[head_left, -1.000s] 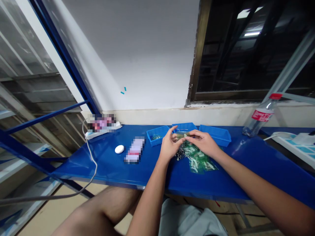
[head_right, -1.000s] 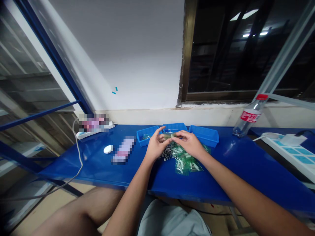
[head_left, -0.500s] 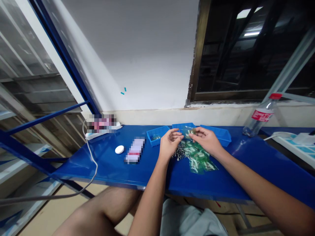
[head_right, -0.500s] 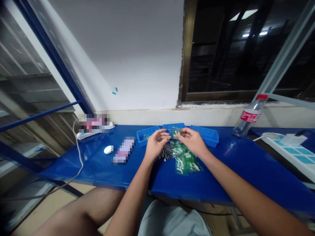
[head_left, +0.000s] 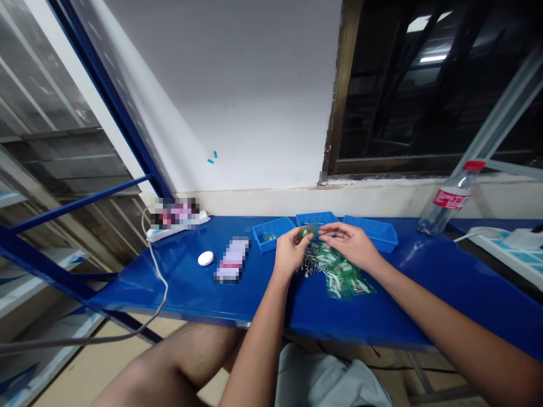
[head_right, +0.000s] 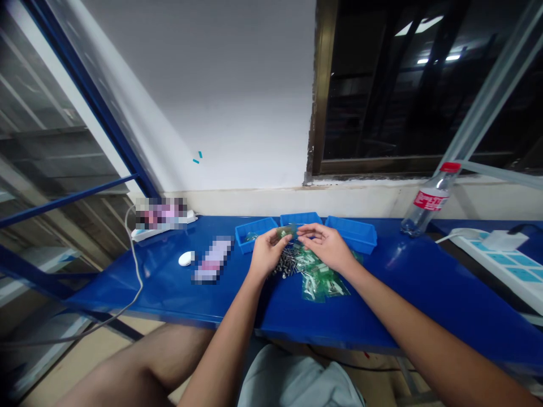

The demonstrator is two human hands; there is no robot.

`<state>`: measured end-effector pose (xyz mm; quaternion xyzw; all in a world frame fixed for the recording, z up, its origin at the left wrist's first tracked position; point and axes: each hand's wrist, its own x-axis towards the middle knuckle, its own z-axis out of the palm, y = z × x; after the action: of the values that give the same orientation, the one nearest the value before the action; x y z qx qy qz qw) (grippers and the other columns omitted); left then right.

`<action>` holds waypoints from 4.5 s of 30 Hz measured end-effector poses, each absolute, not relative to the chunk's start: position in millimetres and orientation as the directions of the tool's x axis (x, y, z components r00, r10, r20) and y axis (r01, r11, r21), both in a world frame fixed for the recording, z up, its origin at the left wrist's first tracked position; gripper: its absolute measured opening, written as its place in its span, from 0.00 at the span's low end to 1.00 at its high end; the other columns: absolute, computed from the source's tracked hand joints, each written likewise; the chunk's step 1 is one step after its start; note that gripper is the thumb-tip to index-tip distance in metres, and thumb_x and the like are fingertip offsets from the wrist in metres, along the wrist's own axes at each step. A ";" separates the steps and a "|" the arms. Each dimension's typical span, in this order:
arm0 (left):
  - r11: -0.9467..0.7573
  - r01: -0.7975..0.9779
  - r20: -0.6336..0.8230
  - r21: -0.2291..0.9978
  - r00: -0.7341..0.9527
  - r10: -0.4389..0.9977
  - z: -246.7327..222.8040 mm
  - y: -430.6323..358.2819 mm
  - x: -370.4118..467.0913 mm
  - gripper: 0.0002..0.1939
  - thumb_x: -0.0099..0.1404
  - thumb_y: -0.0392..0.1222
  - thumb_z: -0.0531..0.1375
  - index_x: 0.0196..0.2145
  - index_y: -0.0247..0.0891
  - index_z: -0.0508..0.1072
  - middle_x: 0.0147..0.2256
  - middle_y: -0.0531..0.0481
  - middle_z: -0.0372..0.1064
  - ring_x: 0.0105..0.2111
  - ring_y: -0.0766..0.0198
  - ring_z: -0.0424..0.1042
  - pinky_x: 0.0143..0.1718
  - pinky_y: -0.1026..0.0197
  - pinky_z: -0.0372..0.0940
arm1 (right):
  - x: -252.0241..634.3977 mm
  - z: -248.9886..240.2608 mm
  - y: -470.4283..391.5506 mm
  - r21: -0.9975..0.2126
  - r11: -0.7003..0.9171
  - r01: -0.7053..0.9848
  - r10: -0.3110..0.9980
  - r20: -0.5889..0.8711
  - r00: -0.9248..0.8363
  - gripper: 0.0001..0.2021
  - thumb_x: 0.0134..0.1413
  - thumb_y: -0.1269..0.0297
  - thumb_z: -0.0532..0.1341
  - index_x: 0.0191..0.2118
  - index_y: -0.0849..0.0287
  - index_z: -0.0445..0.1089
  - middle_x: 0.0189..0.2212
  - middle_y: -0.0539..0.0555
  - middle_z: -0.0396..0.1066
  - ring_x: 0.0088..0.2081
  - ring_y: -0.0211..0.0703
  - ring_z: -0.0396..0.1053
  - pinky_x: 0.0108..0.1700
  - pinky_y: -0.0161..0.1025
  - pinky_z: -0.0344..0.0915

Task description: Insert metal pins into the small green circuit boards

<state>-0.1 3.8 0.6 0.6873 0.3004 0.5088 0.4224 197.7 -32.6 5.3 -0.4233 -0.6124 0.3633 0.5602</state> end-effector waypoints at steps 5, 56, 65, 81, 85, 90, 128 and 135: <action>-0.405 -0.103 0.414 0.908 0.350 0.840 1.1 0.2 2.4 0.21 0.67 0.40 0.67 0.56 0.37 0.74 0.49 0.42 0.80 0.50 0.54 0.80 0.53 0.54 0.73 | 202.2 6.0 -30.2 -0.849 0.450 0.277 0.873 0.484 0.063 0.21 0.55 0.50 0.72 0.50 0.56 0.78 0.46 0.59 0.76 0.45 0.50 0.76 0.44 0.44 0.77; -0.601 0.196 0.522 0.775 0.338 0.783 3.6 -5.0 4.2 0.09 0.72 0.44 0.62 0.43 0.39 0.81 0.43 0.46 0.82 0.40 0.56 0.81 0.45 0.57 0.75 | 194.0 5.2 -33.9 -0.889 0.419 0.187 0.871 0.452 0.195 0.21 0.52 0.46 0.72 0.43 0.57 0.77 0.41 0.58 0.80 0.40 0.49 0.78 0.43 0.44 0.78; -0.542 0.079 0.489 0.837 0.339 0.804 1.8 -6.4 7.6 0.12 0.69 0.43 0.65 0.48 0.38 0.77 0.41 0.45 0.82 0.40 0.57 0.81 0.44 0.57 0.77 | 193.9 -0.8 -31.4 -0.916 0.377 0.136 0.916 0.390 0.088 0.20 0.50 0.48 0.73 0.41 0.58 0.77 0.35 0.56 0.80 0.38 0.49 0.78 0.45 0.47 0.78; -0.417 0.851 0.656 0.319 0.120 0.746 0.3 4.7 -18.8 0.16 0.75 0.45 0.55 0.41 0.38 0.82 0.46 0.35 0.79 0.55 0.40 0.68 0.63 0.34 0.52 | 194.3 3.4 -36.1 -0.803 0.420 0.423 0.888 0.459 -0.010 0.14 0.63 0.52 0.65 0.46 0.54 0.78 0.42 0.56 0.80 0.44 0.51 0.78 0.50 0.49 0.75; -0.394 0.870 0.664 0.296 0.109 0.740 -7.2 6.6 -15.1 0.22 0.76 0.50 0.52 0.36 0.37 0.81 0.37 0.37 0.79 0.46 0.45 0.72 0.64 0.34 0.50 | 192.4 4.9 -40.9 -0.586 0.519 0.622 0.842 0.476 -0.254 0.11 0.66 0.56 0.62 0.47 0.51 0.79 0.44 0.56 0.81 0.47 0.54 0.76 0.52 0.53 0.73; -0.424 0.849 0.695 0.316 0.097 0.712 -5.8 5.1 -15.4 0.16 0.74 0.49 0.55 0.47 0.41 0.80 0.48 0.37 0.79 0.53 0.44 0.70 0.65 0.35 0.48 | 190.2 0.5 -41.6 -0.427 0.635 0.644 0.764 0.473 -0.440 0.13 0.67 0.58 0.62 0.53 0.48 0.77 0.52 0.56 0.78 0.57 0.57 0.71 0.60 0.56 0.68; -0.676 0.625 0.711 0.390 0.262 0.653 11.4 -10.9 -3.4 0.10 0.76 0.40 0.55 0.43 0.40 0.77 0.42 0.44 0.77 0.45 0.55 0.73 0.50 0.53 0.66 | 183.1 -5.6 -34.1 -0.373 0.547 0.749 0.797 0.505 -0.330 0.09 0.52 0.76 0.62 0.36 0.53 0.70 0.34 0.52 0.74 0.41 0.48 0.73 0.46 0.41 0.68; -0.591 0.688 0.639 0.420 0.238 0.731 12.8 -15.2 -1.5 0.22 0.77 0.49 0.53 0.28 0.38 0.76 0.30 0.45 0.77 0.34 0.58 0.75 0.38 0.59 0.65 | 191.2 6.6 -36.5 -0.479 0.423 0.769 0.791 0.609 -0.055 0.05 0.53 0.70 0.64 0.36 0.53 0.70 0.35 0.52 0.76 0.41 0.51 0.75 0.46 0.44 0.68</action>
<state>-1.5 -15.2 12.8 0.7864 0.4513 0.4209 0.0257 191.2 -36.5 6.6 -0.5370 -0.7262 0.0128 0.4290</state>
